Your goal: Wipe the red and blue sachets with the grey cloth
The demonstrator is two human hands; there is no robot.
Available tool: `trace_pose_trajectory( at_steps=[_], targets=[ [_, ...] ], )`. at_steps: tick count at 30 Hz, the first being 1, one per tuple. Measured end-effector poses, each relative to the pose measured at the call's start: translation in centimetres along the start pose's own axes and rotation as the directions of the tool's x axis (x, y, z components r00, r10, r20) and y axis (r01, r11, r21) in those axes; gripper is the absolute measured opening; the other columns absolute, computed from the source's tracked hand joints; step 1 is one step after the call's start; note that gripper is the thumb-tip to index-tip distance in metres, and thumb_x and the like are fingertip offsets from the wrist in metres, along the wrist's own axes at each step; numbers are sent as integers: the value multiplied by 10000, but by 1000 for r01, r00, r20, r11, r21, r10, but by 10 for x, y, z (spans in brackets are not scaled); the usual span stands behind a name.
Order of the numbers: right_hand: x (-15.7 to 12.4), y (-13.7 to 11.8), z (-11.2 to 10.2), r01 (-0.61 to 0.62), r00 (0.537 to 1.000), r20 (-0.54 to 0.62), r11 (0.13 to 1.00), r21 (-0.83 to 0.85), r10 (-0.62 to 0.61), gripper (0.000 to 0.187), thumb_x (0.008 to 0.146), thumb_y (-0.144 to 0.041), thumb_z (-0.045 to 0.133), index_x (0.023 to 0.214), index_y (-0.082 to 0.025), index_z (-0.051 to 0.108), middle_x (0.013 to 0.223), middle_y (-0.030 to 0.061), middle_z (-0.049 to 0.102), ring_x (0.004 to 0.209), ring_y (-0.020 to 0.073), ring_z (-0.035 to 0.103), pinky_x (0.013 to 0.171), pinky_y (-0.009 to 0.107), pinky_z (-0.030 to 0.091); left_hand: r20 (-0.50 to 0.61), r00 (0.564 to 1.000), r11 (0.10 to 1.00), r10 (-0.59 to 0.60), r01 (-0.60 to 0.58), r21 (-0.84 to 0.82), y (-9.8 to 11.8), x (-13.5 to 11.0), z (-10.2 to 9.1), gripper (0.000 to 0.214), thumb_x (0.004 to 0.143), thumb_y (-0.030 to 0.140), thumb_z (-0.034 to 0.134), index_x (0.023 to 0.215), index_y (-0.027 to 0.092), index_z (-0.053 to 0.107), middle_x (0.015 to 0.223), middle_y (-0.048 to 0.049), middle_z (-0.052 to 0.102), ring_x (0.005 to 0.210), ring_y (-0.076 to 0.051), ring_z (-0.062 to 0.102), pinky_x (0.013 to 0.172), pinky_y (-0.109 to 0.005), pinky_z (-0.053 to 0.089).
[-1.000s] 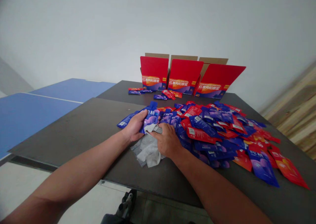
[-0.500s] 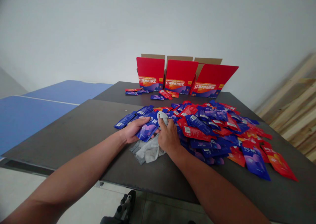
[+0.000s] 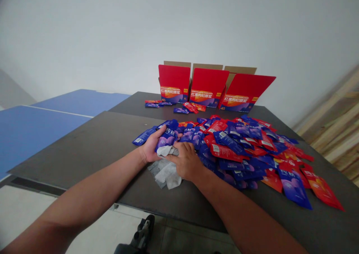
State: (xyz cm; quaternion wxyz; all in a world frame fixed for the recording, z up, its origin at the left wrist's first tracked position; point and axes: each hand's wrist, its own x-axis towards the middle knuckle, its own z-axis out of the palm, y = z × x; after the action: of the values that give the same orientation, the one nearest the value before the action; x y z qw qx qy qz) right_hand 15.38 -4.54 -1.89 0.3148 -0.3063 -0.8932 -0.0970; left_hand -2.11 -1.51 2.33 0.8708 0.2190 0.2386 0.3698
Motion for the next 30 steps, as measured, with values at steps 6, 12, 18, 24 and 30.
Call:
trace_pose_trajectory(
  at_steps=[6, 12, 18, 24, 30],
  targets=[
    [2, -6, 1, 17, 998, 54, 999, -33, -15, 397, 820, -132, 535, 1134, -311, 699, 1105, 88, 501, 1005, 247, 425, 879, 394, 345, -45, 999, 1000, -8, 9, 16, -7, 2, 3, 689, 805, 746, 423, 911, 113, 674, 684, -77, 668, 639, -205, 649, 624, -307, 514],
    [6, -7, 0, -192, 980, 29, 975, -113, 196, 479, 853, -122, 453, 1311, -203, 567, 1106, 139, 457, 1029, 276, 423, 898, 412, 382, -8, 997, 976, 71, -68, 209, -20, 3, 6, 700, 740, 807, 438, 813, 140, 635, 618, -25, 602, 483, -113, 531, 485, -224, 429],
    [8, -3, 5, -405, 913, 10, 906, -126, 409, 531, 869, -143, 387, 1392, -53, 423, 1089, 203, 462, 993, 313, 459, 885, 470, 406, -5, 996, 896, 91, -80, 437, -20, -4, 4, 393, 699, 383, 767, 1000, 185, 612, 705, 11, 600, 504, -75, 540, 472, -169, 396],
    [7, 3, 9, -495, 868, -8, 865, -82, 497, 627, 817, -117, 403, 1437, -49, 330, 1170, 232, 442, 1055, 335, 461, 883, 485, 418, 8, 989, 885, 148, -136, 445, 0, -14, 3, 362, 715, 213, 689, 1068, 171, 617, 726, -13, 593, 533, -99, 544, 470, -191, 403],
    [7, 2, 5, -404, 912, 51, 912, -67, 408, 628, 791, -125, 442, 1418, -124, 410, 1076, 158, 455, 951, 288, 473, 869, 437, 431, -151, 693, 613, 704, -488, 621, 39, -12, -9, 449, 822, 344, 540, 1252, 217, 549, 891, -30, 600, 627, -102, 532, 578, -223, 461]
  ],
)
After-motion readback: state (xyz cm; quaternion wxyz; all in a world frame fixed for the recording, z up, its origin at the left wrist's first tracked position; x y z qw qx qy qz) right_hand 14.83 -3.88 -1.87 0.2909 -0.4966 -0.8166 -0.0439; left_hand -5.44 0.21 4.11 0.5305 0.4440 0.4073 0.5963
